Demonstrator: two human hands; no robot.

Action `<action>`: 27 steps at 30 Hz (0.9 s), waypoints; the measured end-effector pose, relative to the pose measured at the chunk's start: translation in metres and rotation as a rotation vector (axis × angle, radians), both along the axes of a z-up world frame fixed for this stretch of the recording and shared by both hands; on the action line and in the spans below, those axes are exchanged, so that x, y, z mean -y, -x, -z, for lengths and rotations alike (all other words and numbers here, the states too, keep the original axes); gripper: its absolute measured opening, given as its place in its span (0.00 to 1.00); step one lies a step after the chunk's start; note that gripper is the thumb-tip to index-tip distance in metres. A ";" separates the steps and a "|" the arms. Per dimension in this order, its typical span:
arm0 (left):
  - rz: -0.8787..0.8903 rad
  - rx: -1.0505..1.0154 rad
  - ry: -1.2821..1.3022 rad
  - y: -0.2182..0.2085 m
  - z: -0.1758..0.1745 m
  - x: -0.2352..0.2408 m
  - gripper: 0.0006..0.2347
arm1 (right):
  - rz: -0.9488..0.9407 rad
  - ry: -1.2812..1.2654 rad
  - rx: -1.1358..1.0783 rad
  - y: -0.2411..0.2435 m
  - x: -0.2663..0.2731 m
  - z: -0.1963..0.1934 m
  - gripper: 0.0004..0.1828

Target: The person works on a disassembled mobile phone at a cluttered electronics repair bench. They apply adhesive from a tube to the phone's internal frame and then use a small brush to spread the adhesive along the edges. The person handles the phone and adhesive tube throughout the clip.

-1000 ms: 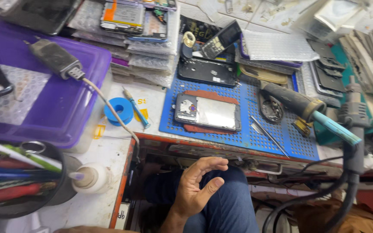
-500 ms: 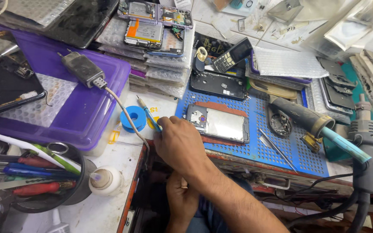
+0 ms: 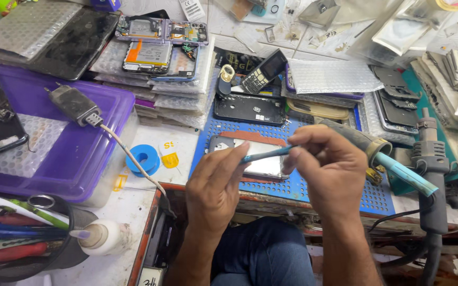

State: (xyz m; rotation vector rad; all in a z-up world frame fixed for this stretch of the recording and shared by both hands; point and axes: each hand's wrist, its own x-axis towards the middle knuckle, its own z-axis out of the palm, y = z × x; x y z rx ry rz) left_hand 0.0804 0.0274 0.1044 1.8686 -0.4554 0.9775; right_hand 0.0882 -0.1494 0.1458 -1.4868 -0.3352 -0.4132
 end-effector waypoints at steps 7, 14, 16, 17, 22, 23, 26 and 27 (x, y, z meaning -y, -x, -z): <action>0.300 -0.077 -0.040 -0.080 -0.027 0.047 0.17 | 0.133 -0.228 0.199 -0.047 0.016 0.004 0.31; 0.072 -0.386 -0.558 -0.187 -0.001 0.031 0.08 | 0.032 -0.045 0.189 -0.098 0.041 0.012 0.28; 0.055 -0.445 -0.621 -0.204 0.009 0.037 0.09 | -0.050 0.032 0.109 -0.120 0.036 0.015 0.25; 0.078 -0.458 -0.638 -0.211 0.013 0.039 0.09 | -0.089 0.071 0.072 -0.129 0.033 0.018 0.24; 0.193 -0.708 -0.610 -0.223 0.025 0.045 0.06 | 0.085 0.359 0.253 -0.144 0.018 0.037 0.22; 0.162 -0.626 -0.633 -0.226 0.025 0.045 0.05 | 0.080 0.390 0.296 -0.145 0.016 0.039 0.22; 0.149 -0.471 -0.675 -0.226 0.036 0.044 0.04 | 0.022 0.393 0.294 -0.141 0.016 0.052 0.22; 0.185 -0.468 -0.666 -0.225 0.039 0.043 0.04 | 0.016 0.394 0.250 -0.138 0.016 0.056 0.22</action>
